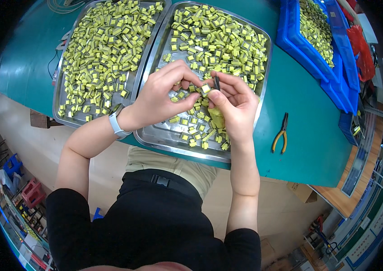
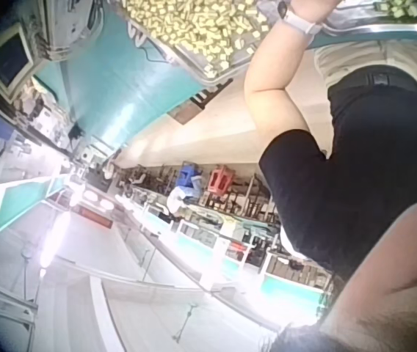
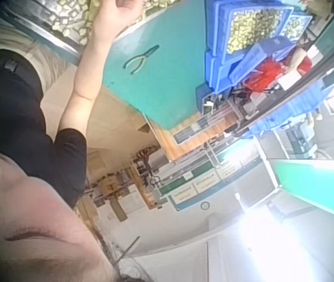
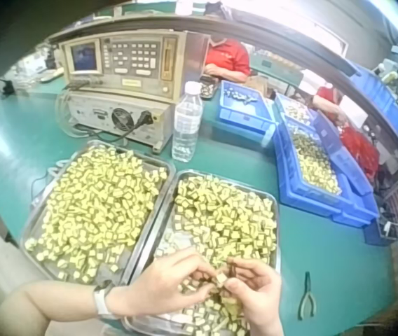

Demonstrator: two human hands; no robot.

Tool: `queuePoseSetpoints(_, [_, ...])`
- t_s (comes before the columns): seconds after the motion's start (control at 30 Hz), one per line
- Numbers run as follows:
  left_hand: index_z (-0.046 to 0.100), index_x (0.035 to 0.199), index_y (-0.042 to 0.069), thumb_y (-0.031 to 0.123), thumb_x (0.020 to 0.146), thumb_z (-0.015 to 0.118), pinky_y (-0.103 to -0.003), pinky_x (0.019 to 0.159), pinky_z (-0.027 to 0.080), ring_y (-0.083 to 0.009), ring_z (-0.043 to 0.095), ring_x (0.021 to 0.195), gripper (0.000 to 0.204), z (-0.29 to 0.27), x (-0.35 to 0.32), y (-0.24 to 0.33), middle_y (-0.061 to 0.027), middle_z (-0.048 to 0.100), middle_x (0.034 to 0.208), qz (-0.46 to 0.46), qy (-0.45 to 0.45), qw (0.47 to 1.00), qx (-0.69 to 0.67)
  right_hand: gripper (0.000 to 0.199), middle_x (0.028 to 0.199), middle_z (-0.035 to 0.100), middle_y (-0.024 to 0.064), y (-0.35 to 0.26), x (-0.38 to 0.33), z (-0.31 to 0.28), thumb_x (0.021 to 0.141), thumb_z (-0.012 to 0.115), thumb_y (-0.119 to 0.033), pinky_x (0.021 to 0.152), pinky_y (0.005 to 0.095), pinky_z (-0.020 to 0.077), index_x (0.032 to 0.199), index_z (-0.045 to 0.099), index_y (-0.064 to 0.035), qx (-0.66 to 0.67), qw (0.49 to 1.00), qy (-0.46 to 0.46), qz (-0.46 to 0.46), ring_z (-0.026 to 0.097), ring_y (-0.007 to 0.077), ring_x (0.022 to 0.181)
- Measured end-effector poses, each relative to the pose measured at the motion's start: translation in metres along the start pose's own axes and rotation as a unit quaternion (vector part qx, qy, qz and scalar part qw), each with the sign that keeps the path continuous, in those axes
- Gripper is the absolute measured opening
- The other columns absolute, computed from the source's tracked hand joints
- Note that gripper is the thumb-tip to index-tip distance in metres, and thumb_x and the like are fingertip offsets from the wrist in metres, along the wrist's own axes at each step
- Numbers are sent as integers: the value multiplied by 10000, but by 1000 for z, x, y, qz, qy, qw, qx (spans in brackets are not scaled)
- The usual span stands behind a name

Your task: Inspecting and sorting small yellow electronic components on metal trays.

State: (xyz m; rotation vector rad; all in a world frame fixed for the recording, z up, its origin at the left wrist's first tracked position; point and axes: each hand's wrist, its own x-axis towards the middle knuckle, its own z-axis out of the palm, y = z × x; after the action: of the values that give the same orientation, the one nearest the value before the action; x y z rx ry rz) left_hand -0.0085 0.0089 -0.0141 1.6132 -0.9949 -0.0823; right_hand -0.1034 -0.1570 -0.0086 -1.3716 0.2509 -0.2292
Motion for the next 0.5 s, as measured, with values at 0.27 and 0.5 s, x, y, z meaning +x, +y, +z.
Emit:
queuePoseSetpoints(0.27, [631,899,57,3,730,711,-247,537,403,-114,529,672,194,-1,0,2,-23,547,810,-9,-2,1000,-8,381,1030,681,162,3,1,-3,861,674,-33,626,246,486,1206,554,77,39,999,-22,12,611,135,742])
queuePoseSetpoints(0.5, [639,935,57,28,741,733,-240,533,382,-110,521,687,218,-2,0,2,-23,540,825,-13,-8,1000,-19,364,1031,683,171,6,1,-3,854,673,-11,656,237,518,1191,566,75,61,998,-7,14,621,125,724])
